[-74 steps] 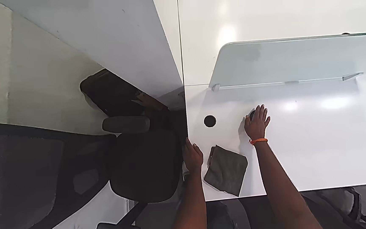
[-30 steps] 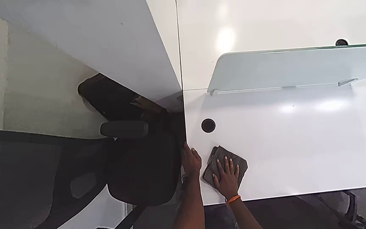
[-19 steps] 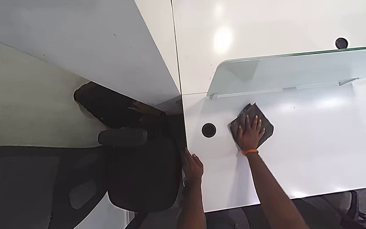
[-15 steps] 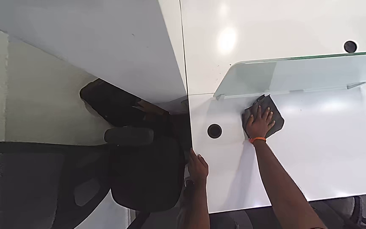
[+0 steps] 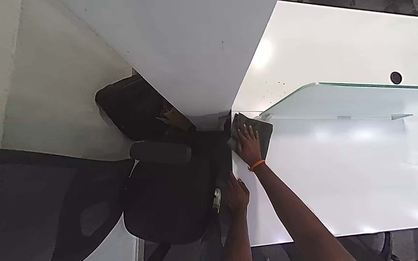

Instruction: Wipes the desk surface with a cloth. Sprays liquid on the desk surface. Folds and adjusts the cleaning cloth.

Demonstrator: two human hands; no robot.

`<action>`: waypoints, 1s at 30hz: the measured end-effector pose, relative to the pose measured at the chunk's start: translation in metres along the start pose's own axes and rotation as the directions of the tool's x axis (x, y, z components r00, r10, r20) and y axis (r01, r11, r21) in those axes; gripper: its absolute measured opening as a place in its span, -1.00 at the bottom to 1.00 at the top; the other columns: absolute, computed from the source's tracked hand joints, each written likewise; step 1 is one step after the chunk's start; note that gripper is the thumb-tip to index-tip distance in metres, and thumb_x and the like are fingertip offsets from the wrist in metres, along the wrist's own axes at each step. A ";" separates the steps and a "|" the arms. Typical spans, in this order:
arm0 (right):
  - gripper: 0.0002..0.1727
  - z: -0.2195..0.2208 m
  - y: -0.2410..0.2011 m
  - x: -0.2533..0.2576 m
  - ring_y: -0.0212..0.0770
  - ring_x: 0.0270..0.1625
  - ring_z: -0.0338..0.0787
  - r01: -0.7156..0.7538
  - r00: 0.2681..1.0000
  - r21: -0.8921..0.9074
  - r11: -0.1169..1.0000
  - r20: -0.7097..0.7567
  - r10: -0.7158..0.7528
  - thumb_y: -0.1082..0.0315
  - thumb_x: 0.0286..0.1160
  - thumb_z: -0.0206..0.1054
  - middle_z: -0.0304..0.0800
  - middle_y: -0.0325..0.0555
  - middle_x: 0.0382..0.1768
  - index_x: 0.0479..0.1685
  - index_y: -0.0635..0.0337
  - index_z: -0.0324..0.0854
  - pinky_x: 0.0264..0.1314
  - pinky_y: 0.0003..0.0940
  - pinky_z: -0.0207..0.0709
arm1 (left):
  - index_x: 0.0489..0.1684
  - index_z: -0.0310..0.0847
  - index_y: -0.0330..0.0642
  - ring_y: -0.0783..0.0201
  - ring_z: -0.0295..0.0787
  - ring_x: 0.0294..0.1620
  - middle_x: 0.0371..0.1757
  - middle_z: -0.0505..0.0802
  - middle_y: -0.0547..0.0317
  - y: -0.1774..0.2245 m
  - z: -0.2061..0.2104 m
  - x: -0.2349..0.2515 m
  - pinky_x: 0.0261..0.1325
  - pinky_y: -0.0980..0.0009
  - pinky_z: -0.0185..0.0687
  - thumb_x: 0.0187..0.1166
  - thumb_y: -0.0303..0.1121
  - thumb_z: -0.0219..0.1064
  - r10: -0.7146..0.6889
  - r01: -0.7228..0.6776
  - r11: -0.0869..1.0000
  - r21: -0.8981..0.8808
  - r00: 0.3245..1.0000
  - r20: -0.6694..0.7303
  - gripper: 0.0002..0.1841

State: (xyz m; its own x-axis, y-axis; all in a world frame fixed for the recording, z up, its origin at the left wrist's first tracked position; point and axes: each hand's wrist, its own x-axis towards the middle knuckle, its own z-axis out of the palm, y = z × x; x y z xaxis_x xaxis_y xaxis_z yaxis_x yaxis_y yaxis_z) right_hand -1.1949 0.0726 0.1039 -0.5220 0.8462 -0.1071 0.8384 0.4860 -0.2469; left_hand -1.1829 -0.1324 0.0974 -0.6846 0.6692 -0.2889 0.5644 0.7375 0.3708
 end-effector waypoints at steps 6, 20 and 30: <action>-0.17 0.006 -0.005 0.048 0.13 0.95 -0.23 0.017 0.996 -0.060 0.998 -0.082 -0.022 -0.16 0.57 -0.16 -0.20 -0.06 0.94 0.93 -0.22 -0.02 0.79 0.46 -0.23 | 0.73 0.29 -0.25 -0.05 0.87 0.13 0.30 0.79 -0.18 0.001 -0.008 0.001 0.09 0.03 0.80 0.75 -0.14 -0.11 -0.002 0.004 0.999 -0.036 0.998 0.055 -0.39; -0.11 0.015 -0.032 0.030 0.19 0.94 -0.20 -0.020 0.998 -0.111 0.994 -0.065 0.013 -0.16 0.53 -0.08 -0.16 0.04 0.93 0.93 -0.03 -0.04 0.81 0.47 -0.31 | 0.85 0.08 -0.24 0.01 0.59 0.59 0.61 0.60 -0.17 -0.016 -0.020 0.002 0.60 0.08 0.48 0.81 -0.21 -0.05 0.062 0.007 0.908 -0.420 0.986 0.153 -0.38; -0.22 0.047 -0.082 -0.255 0.18 0.92 -0.08 -0.017 0.990 0.038 0.999 0.139 0.012 -0.10 0.55 0.03 -0.02 -0.09 0.91 0.87 -0.25 0.16 0.79 0.55 -0.25 | 0.77 0.04 -0.50 0.00 0.21 0.81 0.77 0.29 -0.37 -0.090 -0.035 -0.006 0.81 0.20 0.14 0.80 -0.20 -0.32 0.050 0.025 0.431 -0.902 0.997 0.052 -0.35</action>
State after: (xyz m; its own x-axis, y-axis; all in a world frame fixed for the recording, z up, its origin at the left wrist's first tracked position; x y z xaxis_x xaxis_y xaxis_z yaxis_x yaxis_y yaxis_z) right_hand -1.1384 -0.1932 0.1067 -0.5289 0.8133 -0.2424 0.8406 0.4626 -0.2818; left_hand -1.2460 -0.2059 0.0967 -0.6307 0.7092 -0.3152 -0.1899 0.2528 0.9487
